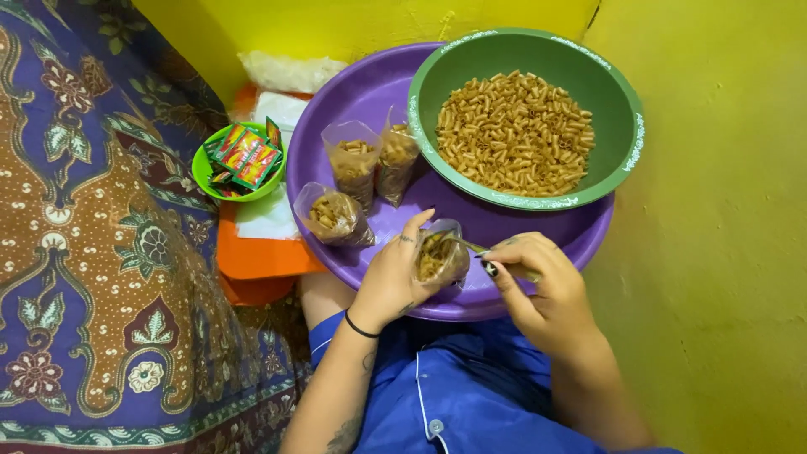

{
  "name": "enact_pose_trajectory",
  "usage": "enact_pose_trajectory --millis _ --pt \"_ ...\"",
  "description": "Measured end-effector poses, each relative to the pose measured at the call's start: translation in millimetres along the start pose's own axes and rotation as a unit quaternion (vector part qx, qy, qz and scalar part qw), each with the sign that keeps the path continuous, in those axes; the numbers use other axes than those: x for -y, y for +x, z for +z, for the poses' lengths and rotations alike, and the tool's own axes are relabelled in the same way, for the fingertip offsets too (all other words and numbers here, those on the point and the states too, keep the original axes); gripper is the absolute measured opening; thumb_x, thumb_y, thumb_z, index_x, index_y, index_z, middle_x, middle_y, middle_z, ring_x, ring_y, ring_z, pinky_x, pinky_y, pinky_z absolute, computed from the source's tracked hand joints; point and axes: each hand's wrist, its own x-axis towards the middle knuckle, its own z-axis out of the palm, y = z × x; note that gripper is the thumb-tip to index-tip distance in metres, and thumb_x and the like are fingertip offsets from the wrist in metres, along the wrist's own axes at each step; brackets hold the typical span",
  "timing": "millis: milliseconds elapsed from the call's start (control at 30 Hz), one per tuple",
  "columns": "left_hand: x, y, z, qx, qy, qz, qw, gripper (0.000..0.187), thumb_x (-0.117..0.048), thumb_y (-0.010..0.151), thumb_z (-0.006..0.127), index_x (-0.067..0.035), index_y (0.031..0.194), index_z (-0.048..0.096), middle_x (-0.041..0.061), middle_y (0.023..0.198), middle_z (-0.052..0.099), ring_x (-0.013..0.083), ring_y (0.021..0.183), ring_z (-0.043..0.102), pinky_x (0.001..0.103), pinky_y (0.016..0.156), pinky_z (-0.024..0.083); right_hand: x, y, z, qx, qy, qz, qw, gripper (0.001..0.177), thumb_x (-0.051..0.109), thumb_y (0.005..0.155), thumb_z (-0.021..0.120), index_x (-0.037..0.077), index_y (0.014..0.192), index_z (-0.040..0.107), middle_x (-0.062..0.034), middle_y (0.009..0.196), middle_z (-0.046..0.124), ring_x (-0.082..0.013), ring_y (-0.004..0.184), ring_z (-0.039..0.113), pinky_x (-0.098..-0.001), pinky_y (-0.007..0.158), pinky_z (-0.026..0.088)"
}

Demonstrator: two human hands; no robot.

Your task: Manually scooping macaroni snacks from a large bowl into individual plastic bags using a spoon.

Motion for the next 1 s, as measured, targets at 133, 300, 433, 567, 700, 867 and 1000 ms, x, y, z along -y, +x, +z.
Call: enact_pose_trajectory --millis 133,300,433,567,700,867,1000 --pt "-1.1 0.7 0.1 -0.011 0.006 0.004 1.000 0.100 -0.020 0.067 0.086 -0.010 0.152 0.035 0.024 0.118 0.070 0.0485 0.119 0.061 0.058 0.101 0.048 2.2 -3.5 -1.9 -0.044 0.019 -0.004 0.999 0.008 0.004 0.095 0.068 -0.001 0.095 0.074 -0.0146 0.085 0.071 -0.0374 0.082 0.071 -0.0461 0.083 0.057" --pt "7.3 7.1 5.9 0.000 0.021 0.010 1.000 0.109 -0.024 0.062 0.089 -0.009 0.154 0.032 0.027 0.123 0.068 0.0482 0.123 0.059 0.058 0.103 0.046 7.0 1.1 6.3 -0.022 0.033 -0.024 0.999 0.006 0.002 0.093 0.069 -0.002 0.093 0.073 -0.0153 0.083 0.071 -0.0389 0.079 0.072 -0.0486 0.078 0.058" --pt "5.8 5.0 4.2 0.010 0.027 0.017 0.999 0.112 -0.027 0.060 0.090 -0.007 0.154 0.032 0.029 0.124 0.066 0.0491 0.125 0.057 0.059 0.104 0.045 3.4 -5.0 1.3 -0.042 0.050 -0.010 0.998 0.008 0.003 0.093 0.068 -0.002 0.094 0.075 -0.0153 0.084 0.071 -0.0376 0.082 0.072 -0.0481 0.081 0.057" --pt "-4.6 3.5 -2.6 0.010 0.014 0.012 1.000 0.101 -0.020 0.063 0.088 -0.008 0.151 0.039 0.025 0.116 0.072 0.0468 0.122 0.060 0.058 0.104 0.045 0.1 -5.7 -1.4 -0.068 0.079 -0.015 0.994 0.011 0.004 0.096 0.065 -0.004 0.091 0.071 -0.0152 0.079 0.070 -0.0356 0.075 0.070 -0.0449 0.076 0.057" --pt "-1.0 6.2 2.4 0.016 0.029 0.010 0.999 0.107 -0.016 0.060 0.092 -0.004 0.151 0.038 0.028 0.118 0.070 0.0480 0.122 0.059 0.058 0.105 0.044 -4.0 -9.2 3.7 -0.028 0.075 0.011 0.997 0.009 0.000 0.095 0.068 -0.004 0.086 0.067 -0.0159 0.079 0.071 -0.0374 0.077 0.071 -0.0442 0.073 0.057" --pt "6.5 8.7 4.8 0.009 0.005 0.026 1.000 0.107 -0.018 0.060 0.092 -0.001 0.151 0.037 0.028 0.120 0.068 0.0490 0.122 0.058 0.060 0.105 0.043 0.4 -8.6 -0.8 -0.035 0.057 0.021 0.998 0.009 0.001 0.095 0.068 -0.003 0.087 0.068 -0.0149 0.080 0.070 -0.0360 0.079 0.070 -0.0427 0.075 0.057" --pt "-22.1 0.3 -7.4 0.011 -0.008 0.012 1.000 0.105 0.006 0.061 0.082 -0.004 0.153 0.034 0.031 0.111 0.070 0.0535 0.113 0.061 0.061 0.102 0.045 0.9 -9.1 -1.4 -0.038 0.057 0.033 0.997 0.010 0.001 0.095 0.067 -0.003 0.087 0.069 -0.0151 0.079 0.068 -0.0356 0.079 0.070 -0.0423 0.075 0.057"
